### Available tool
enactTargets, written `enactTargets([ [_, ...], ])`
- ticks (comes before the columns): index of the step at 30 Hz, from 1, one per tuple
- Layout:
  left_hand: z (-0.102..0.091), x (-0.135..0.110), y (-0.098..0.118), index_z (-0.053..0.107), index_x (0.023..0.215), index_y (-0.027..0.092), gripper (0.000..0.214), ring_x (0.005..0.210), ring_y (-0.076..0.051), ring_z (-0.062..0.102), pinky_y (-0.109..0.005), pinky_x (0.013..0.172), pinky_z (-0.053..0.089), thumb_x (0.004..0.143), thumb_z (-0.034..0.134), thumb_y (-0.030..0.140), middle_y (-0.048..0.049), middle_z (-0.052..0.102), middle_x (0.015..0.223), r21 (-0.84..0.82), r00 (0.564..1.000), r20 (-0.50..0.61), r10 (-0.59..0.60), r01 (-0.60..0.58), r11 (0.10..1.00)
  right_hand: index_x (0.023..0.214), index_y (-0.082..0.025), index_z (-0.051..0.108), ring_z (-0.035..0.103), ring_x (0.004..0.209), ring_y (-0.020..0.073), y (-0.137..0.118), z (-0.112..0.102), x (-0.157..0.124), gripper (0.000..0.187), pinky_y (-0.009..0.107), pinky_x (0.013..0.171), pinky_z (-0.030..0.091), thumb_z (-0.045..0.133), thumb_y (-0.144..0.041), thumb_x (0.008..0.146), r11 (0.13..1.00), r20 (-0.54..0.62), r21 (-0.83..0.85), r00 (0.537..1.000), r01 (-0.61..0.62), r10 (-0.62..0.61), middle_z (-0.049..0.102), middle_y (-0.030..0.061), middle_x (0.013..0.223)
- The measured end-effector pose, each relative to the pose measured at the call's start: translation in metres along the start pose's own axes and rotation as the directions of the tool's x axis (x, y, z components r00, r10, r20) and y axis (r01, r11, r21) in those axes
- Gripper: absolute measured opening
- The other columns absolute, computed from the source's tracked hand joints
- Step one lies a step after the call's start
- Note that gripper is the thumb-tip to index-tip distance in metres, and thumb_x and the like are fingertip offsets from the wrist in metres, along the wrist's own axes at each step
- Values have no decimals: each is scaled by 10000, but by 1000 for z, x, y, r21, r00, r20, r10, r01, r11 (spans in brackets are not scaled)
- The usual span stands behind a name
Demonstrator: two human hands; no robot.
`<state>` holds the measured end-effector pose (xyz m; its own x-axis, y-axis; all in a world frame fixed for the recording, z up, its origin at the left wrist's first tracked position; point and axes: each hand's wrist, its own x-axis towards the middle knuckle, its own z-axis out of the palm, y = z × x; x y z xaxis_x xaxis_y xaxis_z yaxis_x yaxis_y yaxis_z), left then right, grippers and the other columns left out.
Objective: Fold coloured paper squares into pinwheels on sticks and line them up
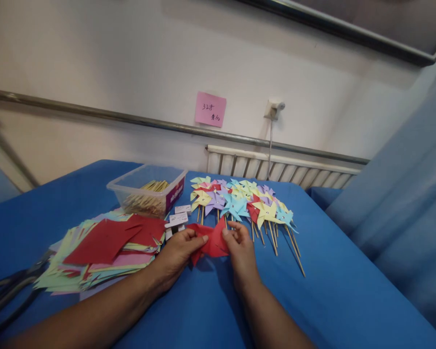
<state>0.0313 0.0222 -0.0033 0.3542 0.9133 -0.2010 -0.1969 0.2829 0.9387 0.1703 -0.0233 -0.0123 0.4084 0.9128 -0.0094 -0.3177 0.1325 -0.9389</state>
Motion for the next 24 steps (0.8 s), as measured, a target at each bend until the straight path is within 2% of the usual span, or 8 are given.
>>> enactTargets([
  [4, 3, -5, 6, 638, 788, 139, 216, 589, -127, 599, -235, 591, 441, 625, 720, 254, -9, 680, 685, 89, 987, 161, 15, -29, 996, 971, -175, 610, 581, 562, 131, -5, -5, 2, 392, 251, 570, 440, 763, -373, 670, 990, 184, 72, 977, -122, 107, 634, -8, 680],
  [9, -1, -5, 10, 583, 760, 154, 158, 535, -93, 502, -206, 518, 370, 633, 668, 191, 46, 579, 607, 276, 957, 277, 87, -166, 947, 934, -168, 620, 574, 536, 103, -3, -7, 1, 405, 216, 540, 426, 818, -287, 601, 990, 300, -40, 943, -138, 143, 639, -15, 688],
  [13, -5, -5, 14, 541, 750, 170, 133, 485, -67, 406, -188, 455, 280, 667, 645, 179, 87, 484, 556, 378, 933, 325, 158, -281, 882, 907, -168, 610, 591, 554, 109, 0, -3, 0, 382, 221, 549, 439, 811, -296, 608, 988, 329, -58, 932, -145, 156, 644, -10, 700],
  [15, -5, -4, 12, 546, 769, 170, 167, 494, -67, 420, -186, 465, 295, 653, 667, 170, 87, 495, 560, 376, 944, 265, 194, -287, 881, 876, -166, 601, 594, 553, 110, 1, 1, -1, 378, 225, 553, 452, 814, -307, 597, 991, 273, -34, 953, -129, 134, 637, -17, 683],
  [17, -3, -4, 9, 568, 850, 162, 267, 549, -85, 501, -195, 522, 371, 623, 710, 168, 59, 577, 630, 305, 975, 142, 171, -207, 930, 850, -169, 588, 597, 552, 112, 4, 6, -3, 376, 230, 556, 467, 814, -320, 590, 996, 179, 9, 980, -91, 88, 633, -24, 671],
  [19, -1, -5, 4, 583, 925, 160, 347, 642, -123, 589, -238, 620, 453, 616, 738, 188, 6, 658, 750, 119, 996, 49, 68, -73, 990, 842, -174, 575, 602, 561, 119, 6, 10, -4, 378, 240, 562, 481, 810, -330, 591, 997, 93, 52, 995, -50, 45, 635, -23, 676],
  [22, 3, -10, -1, 623, 944, 159, 303, 739, -165, 650, -302, 734, 499, 663, 722, 212, -50, 704, 838, -204, 989, 104, -101, 121, 971, 854, -182, 563, 617, 603, 130, 9, 14, -7, 368, 255, 595, 494, 796, -329, 611, 994, 17, 107, 1000, -8, 6, 647, -18, 712],
  [24, 5, -13, -3, 658, 927, 153, 265, 751, -171, 663, -299, 752, 501, 673, 717, 201, -67, 720, 830, -307, 979, 150, -141, 182, 934, 863, -186, 557, 627, 635, 135, 10, 16, -8, 355, 261, 626, 496, 784, -325, 628, 990, -13, 139, 1000, 2, -1, 657, -11, 737],
])
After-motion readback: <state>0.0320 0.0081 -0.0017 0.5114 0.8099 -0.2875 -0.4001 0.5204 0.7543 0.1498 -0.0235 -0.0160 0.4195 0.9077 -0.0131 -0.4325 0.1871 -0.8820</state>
